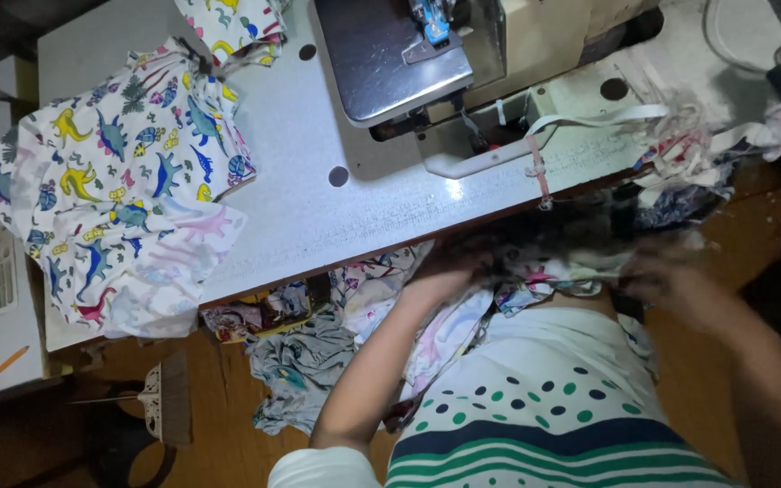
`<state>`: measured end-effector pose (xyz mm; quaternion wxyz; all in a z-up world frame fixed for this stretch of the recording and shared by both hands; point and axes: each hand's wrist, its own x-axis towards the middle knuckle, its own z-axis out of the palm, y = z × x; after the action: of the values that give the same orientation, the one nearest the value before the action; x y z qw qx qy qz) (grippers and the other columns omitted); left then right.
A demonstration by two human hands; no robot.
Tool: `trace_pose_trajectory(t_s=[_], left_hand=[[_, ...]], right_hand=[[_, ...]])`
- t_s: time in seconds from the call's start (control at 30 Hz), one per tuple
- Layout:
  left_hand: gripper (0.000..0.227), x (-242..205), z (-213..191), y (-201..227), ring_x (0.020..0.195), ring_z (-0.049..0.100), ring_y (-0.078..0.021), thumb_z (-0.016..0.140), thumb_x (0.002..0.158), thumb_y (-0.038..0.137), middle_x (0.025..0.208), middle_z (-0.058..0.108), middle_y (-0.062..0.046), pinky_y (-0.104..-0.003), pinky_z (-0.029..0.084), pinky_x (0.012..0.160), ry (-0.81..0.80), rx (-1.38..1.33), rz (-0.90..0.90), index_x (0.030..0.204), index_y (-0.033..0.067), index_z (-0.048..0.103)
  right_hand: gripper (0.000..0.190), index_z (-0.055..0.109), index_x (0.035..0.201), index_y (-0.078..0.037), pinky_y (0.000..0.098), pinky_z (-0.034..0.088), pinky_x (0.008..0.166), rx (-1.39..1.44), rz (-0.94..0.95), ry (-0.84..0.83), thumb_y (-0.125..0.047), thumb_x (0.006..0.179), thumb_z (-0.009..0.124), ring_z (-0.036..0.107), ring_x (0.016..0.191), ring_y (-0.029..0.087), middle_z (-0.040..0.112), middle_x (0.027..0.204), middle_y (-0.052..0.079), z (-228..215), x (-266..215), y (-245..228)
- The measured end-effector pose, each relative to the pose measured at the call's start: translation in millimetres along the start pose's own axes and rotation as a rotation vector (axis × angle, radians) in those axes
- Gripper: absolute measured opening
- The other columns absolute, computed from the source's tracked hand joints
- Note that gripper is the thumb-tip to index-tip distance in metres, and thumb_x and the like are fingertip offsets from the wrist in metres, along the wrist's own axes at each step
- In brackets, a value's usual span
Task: Organizing and inspecting patterned fabric pieces on a sewing table near an overlock machine.
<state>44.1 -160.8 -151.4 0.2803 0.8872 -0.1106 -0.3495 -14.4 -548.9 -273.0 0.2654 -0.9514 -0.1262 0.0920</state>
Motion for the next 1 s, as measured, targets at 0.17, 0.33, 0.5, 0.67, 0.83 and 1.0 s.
trace_pose_trajectory(t_s=[0.17, 0.33, 0.5, 0.67, 0.83, 1.0], left_hand=[[0.029, 21.1, 7.1, -7.4, 0.081, 0.067, -0.0226, 0.046, 0.106, 0.025, 0.101, 0.072, -0.009, -0.033, 0.055, 0.076, -0.026, 0.006, 0.053, 0.123, 0.0165, 0.068], [0.055, 79.2, 49.1, -45.5, 0.118, 0.062, -0.0389, 0.067, 0.092, 0.033, 0.133, 0.064, -0.02, -0.045, 0.052, 0.101, 0.13, 0.102, 0.313, 0.141, 0.0105, 0.057], [0.055, 53.1, 22.6, -14.6, 0.133, 0.054, -0.0382, 0.051, 0.098, 0.04, 0.147, 0.057, -0.016, -0.048, 0.047, 0.108, 0.075, -0.125, 0.312, 0.149, 0.0215, 0.046], [0.055, 76.5, 46.8, -4.6, 0.114, 0.067, -0.0321, 0.052, 0.091, 0.056, 0.129, 0.07, -0.012, -0.037, 0.055, 0.095, 0.04, -0.205, 0.159, 0.133, 0.0232, 0.065], [0.029, 16.7, 11.0, 25.3, 0.061, 0.054, -0.0089, 0.052, 0.101, 0.041, 0.092, 0.073, 0.002, -0.026, 0.045, 0.063, 0.061, -0.408, 0.459, 0.113, 0.0183, 0.067], [0.018, -32.8, -19.9, 27.5, 0.074, 0.068, -0.0132, 0.056, 0.104, 0.024, 0.094, 0.073, -0.003, -0.022, 0.054, 0.067, 0.287, -0.329, 0.684, 0.11, 0.0114, 0.067]], right_hand=[[0.051, 0.066, 0.137, -0.019, 0.056, 0.045, 0.105, 0.418, 0.82, -0.182, -0.044, 0.093, 0.062, 0.057, 0.128, 0.036, 0.06, 0.145, 0.012, -17.6, 1.7, -60.0], [0.065, 0.055, 0.15, -0.026, 0.0531, 0.019, 0.125, 0.446, 0.799, -0.18, -0.057, 0.093, 0.05, 0.033, 0.151, 0.036, 0.041, 0.163, 0.01, 12.1, 10.1, -43.1], [0.048, 0.059, 0.144, -0.017, 0.0522, 0.042, 0.104, 0.512, 0.731, 0.023, -0.034, 0.099, 0.06, 0.054, 0.129, 0.036, 0.058, 0.143, 0.015, 7.9, 7.3, -51.8], [0.01, 0.075, 0.108, -0.006, 0.0322, 0.05, 0.086, 0.522, 0.196, 0.309, -0.012, 0.101, 0.072, 0.067, 0.095, 0.02, 0.074, 0.105, 0.009, 21.1, 27.7, -40.6], [0.031, 0.081, 0.119, -0.026, 0.0387, 0.05, 0.076, 0.258, 0.534, -0.189, -0.039, 0.095, 0.067, 0.068, 0.092, 0.027, 0.063, 0.112, 0.008, -3.6, 50.4, -76.0], [0.024, 0.08, 0.113, -0.008, 0.037, 0.05, 0.084, 0.535, 0.349, 0.026, -0.009, 0.093, 0.066, 0.068, 0.097, 0.023, 0.075, 0.112, 0.008, -93.1, 33.3, -146.2]])
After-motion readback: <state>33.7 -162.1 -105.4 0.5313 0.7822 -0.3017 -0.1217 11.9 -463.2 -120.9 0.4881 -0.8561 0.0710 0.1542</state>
